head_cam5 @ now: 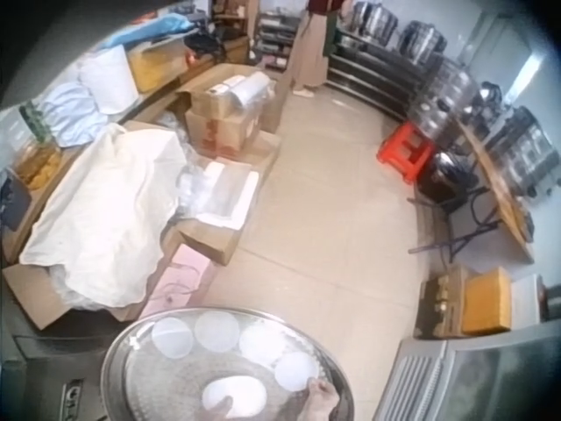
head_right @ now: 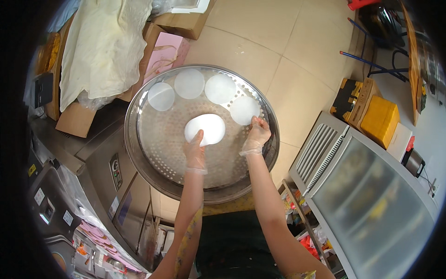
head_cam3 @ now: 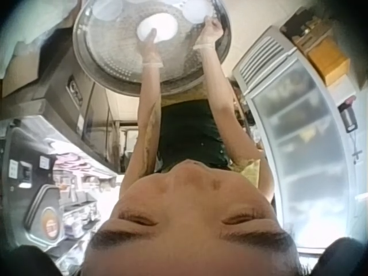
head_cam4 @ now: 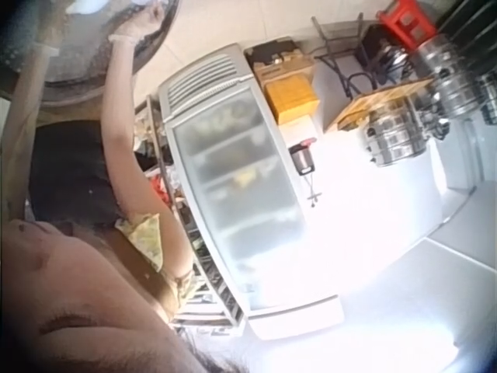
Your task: The recorder places liners in a steamer tray and then rolls pieces of bicolored dough into cylindrical shapes before placing them into the steamer.
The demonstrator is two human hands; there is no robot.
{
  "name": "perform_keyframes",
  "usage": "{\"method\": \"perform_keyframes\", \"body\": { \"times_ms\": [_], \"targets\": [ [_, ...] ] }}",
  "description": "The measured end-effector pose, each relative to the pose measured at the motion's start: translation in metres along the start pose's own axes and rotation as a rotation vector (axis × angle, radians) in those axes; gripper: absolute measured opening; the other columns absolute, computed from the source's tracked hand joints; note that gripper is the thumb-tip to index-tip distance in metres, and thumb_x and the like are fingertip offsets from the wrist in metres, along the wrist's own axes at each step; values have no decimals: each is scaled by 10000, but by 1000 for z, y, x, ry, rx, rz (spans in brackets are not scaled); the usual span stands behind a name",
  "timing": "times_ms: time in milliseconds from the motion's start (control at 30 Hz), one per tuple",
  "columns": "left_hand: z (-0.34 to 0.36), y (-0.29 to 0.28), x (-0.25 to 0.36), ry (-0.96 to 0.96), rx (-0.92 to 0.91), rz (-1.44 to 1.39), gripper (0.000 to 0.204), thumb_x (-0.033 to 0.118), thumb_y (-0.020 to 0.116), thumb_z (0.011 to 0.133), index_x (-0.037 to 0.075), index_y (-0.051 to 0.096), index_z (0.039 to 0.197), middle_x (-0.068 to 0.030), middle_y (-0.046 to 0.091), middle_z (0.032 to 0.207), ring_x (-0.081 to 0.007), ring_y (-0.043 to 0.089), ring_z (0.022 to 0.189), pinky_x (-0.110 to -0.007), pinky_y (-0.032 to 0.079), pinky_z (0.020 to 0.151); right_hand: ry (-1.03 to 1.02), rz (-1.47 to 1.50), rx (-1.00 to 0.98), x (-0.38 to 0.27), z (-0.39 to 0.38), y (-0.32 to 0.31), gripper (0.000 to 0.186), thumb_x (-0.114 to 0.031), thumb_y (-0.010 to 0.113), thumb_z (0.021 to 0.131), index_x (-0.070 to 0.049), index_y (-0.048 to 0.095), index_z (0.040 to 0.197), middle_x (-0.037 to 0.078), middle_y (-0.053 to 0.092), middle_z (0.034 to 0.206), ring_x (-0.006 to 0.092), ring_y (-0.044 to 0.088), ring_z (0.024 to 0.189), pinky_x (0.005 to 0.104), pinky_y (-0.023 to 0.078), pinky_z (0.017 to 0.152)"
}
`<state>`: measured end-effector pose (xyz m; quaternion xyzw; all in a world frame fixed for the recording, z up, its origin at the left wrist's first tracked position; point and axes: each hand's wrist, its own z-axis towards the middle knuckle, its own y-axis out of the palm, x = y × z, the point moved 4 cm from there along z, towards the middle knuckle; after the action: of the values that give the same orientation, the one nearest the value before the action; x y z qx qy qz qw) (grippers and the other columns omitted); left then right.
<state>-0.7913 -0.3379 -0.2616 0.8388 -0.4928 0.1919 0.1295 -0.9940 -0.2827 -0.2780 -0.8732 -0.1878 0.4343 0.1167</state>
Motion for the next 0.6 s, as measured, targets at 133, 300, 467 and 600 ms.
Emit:
{"method": "perform_keyframes", "body": {
  "times_ms": [133,300,467,600],
  "targets": [
    [-4,0,-8,25,-94,27,541,18,740,851,-107,482,1310,-191,571,1265,-271,566,1187,-374,452,1060,-69,-5,-10,-1,2,4,52,-46,688,904,-10,654,921,-12,596,740,67,491,602,214,383,536],
    [-13,-2,-12,28,-89,22,545,30,757,838,-93,501,1304,-171,587,1248,-253,580,1160,-353,458,1032,1,21,23,-6,-11,11,64,-72,687,913,-26,642,910,8,598,736,81,512,571,239,414,462],
    [-11,-9,-25,20,-107,34,554,52,787,818,-82,526,1288,-154,621,1198,-235,600,1116,-348,458,1006,-14,36,36,-3,-6,9,73,-90,681,923,-27,646,926,3,591,731,88,510,590,240,420,499],
    [-18,-7,-31,3,-111,39,528,72,794,816,-88,551,1257,-142,641,1161,-223,612,1086,-352,461,977,-87,31,67,-6,-17,-12,97,-104,687,924,-10,667,936,-18,603,754,77,524,685,226,427,626]
  ]
}}
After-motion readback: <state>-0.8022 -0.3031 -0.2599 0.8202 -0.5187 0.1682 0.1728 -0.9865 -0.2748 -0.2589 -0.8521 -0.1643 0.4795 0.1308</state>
